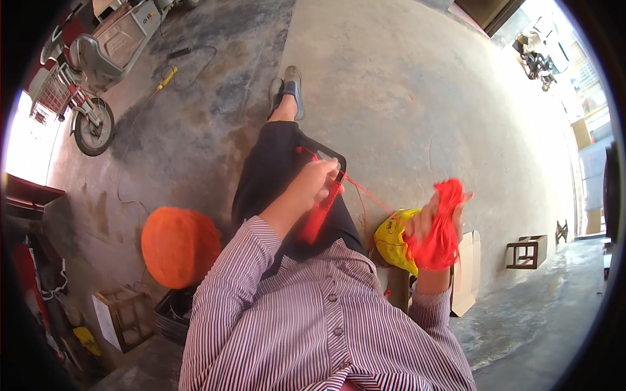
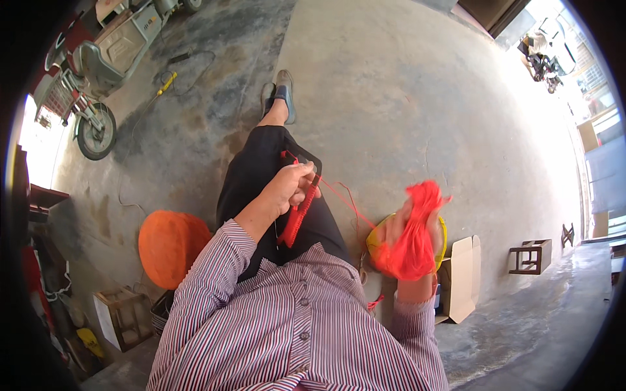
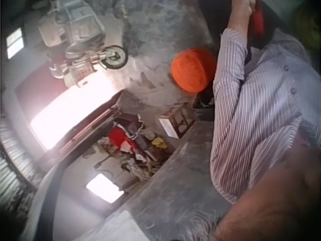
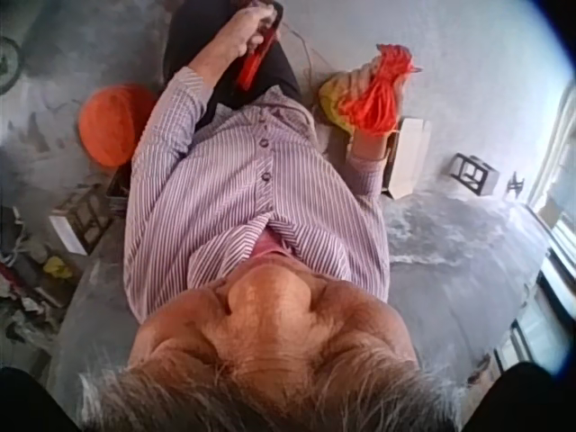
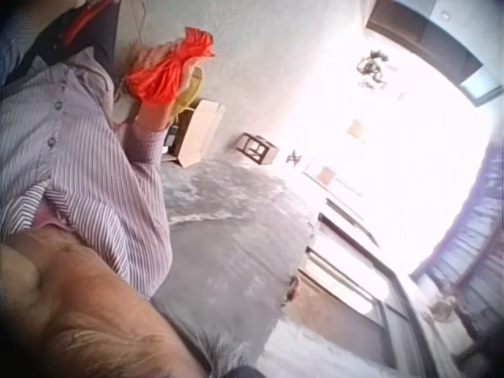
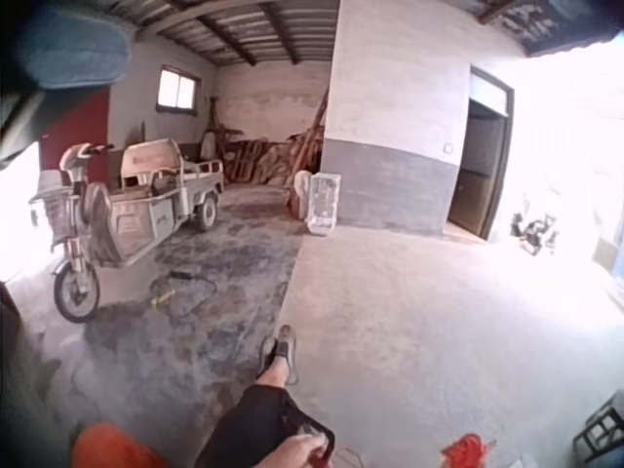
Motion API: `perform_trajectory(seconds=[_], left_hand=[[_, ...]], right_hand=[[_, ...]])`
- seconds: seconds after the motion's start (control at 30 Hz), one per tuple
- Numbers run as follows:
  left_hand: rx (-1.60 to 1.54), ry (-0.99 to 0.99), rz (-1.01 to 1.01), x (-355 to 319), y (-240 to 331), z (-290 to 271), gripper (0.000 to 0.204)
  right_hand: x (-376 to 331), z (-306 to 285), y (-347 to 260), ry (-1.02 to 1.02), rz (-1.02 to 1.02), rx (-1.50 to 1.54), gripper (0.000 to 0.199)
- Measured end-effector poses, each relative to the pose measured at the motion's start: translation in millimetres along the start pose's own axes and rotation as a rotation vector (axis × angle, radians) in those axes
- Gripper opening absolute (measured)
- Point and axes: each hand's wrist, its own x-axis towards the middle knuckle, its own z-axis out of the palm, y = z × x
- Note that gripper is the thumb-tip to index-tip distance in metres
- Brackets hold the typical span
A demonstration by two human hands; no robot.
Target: Winding a red plastic cord or ribbon around a black rectangular frame as part of furniture manufacturing.
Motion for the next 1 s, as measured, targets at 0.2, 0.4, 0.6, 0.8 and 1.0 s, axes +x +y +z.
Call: perform_trajectory(seconds=[0.2, 0.4, 0.6, 0.8, 1.0], left_hand=[[-0.054, 0.057, -0.072, 4.9, -9.7, -7.2, 0.005], [0.421, 0.111, 0.581, -18.5, -38.3, -4.0, 0.02], [0.77, -0.046, 0.964, -78.7, -38.3, 43.9, 0.039], [0.529, 0.023, 1.041, -46.6, 13.9, 5.4, 0.029], [1.772, 0.322, 1.177, 19.9, 12.1, -27.8, 0.025]], right_hand=[[-56.4, 3.5, 27.7, 0.44, 0.176, -0.855, 0.032], [-31.5, -36.6, 41.5, 0.792, 0.136, -0.342, 0.036], [0.9, 8.0, 91.9, 0.652, 0.454, -0.15, 0.061], [53.2, -38.3, 54.9, 0.2, 0.449, -0.556, 0.05], [92.8, -70.8, 91.1, 0.128, 0.141, -1.481, 0.039]])
